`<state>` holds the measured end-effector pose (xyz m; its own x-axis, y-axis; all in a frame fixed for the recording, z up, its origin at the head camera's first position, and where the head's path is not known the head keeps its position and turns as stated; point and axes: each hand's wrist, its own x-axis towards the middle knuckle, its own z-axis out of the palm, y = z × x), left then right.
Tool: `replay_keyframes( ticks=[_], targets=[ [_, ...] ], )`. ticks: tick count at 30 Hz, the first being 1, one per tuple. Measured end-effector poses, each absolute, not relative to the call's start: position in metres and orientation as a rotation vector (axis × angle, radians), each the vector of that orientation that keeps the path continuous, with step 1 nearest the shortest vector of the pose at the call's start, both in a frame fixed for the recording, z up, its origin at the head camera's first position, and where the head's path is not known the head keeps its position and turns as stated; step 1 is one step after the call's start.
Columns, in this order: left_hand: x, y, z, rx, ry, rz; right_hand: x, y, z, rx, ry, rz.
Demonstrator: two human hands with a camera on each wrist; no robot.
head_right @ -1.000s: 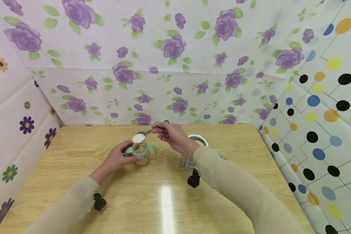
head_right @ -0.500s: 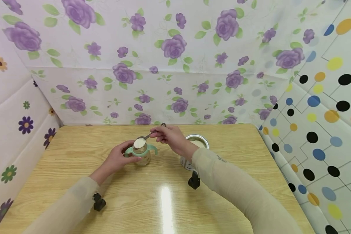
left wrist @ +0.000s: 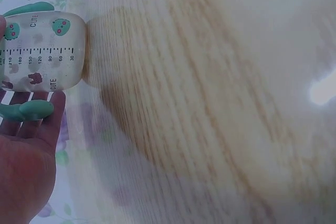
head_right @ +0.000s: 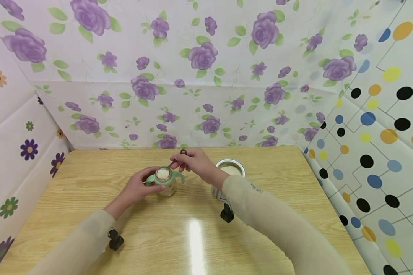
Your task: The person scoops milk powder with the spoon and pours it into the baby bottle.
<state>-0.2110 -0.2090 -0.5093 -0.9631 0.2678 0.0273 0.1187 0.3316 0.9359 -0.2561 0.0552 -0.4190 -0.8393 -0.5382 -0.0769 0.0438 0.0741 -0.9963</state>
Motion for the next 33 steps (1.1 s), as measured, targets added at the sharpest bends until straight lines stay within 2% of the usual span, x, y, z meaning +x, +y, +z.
replay_keyframes(
  ticks=[17, 33],
  targets=[
    [-0.2084, -0.2095, -0.5094, 0.366, 2.431, 1.710, -0.2494, 0.0606, -0.4253, -0.796, 2.124, -1.520],
    [-0.2110, -0.2103, -0.5101, 0.384, 2.466, 1.683, -0.2514, 0.0605, -0.4224, -0.851, 2.177, -1.454]
  ],
)
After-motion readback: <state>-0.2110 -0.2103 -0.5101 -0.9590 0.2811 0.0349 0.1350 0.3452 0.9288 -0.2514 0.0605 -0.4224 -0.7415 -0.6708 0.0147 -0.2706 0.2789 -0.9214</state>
